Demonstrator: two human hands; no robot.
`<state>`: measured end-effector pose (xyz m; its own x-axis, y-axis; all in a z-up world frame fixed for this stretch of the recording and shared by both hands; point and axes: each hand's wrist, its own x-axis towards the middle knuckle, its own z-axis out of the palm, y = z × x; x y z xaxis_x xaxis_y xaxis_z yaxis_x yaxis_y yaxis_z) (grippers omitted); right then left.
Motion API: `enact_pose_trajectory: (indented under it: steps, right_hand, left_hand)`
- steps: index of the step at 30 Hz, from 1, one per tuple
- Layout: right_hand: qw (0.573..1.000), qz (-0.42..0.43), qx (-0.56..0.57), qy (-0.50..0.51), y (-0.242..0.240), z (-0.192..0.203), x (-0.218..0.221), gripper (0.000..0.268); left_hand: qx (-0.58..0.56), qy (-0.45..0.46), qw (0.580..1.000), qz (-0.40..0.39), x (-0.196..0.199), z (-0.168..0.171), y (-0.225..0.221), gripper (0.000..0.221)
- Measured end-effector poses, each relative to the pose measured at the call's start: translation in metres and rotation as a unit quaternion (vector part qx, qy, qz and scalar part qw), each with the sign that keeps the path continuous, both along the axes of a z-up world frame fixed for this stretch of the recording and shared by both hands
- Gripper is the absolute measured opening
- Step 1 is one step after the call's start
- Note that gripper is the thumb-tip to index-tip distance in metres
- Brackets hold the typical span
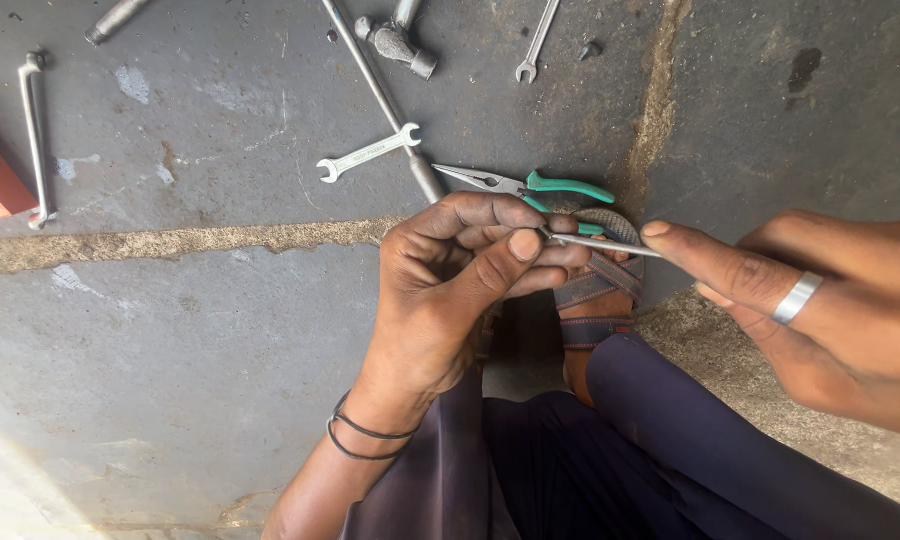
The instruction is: The person sits on the floor and uses pliers and a screwdriver to manipulate a small metal component. They repeatedly bend and adjust the piece with pliers, then use a screwdriver to pry or align a section, continuing the process throughout the clip.
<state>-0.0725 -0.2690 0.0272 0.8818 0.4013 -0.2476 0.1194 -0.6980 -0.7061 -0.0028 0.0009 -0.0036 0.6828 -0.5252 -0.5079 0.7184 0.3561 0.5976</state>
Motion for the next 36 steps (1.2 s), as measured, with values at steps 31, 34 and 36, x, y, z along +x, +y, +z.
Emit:
enact_pose_trajectory:
  steps: [31,34,36]
  right_hand:
    - [0.984,0.101,-0.118,-0.085,0.024,0.025,-0.009,0.054]
    - [0.983,0.108,-0.100,-0.109,0.018,0.021,-0.008,0.050]
    - [0.987,0.088,-0.061,-0.124,0.017,0.017,-0.006,0.046]
  left_hand:
    - [0.205,-0.348,0.915,0.009,-0.016,-0.007,0.000,0.017]
    - [0.191,-0.345,0.919,0.002,-0.014,-0.006,0.001,0.016]
    - [0.173,-0.324,0.930,0.004,-0.013,-0.004,0.000,0.015]
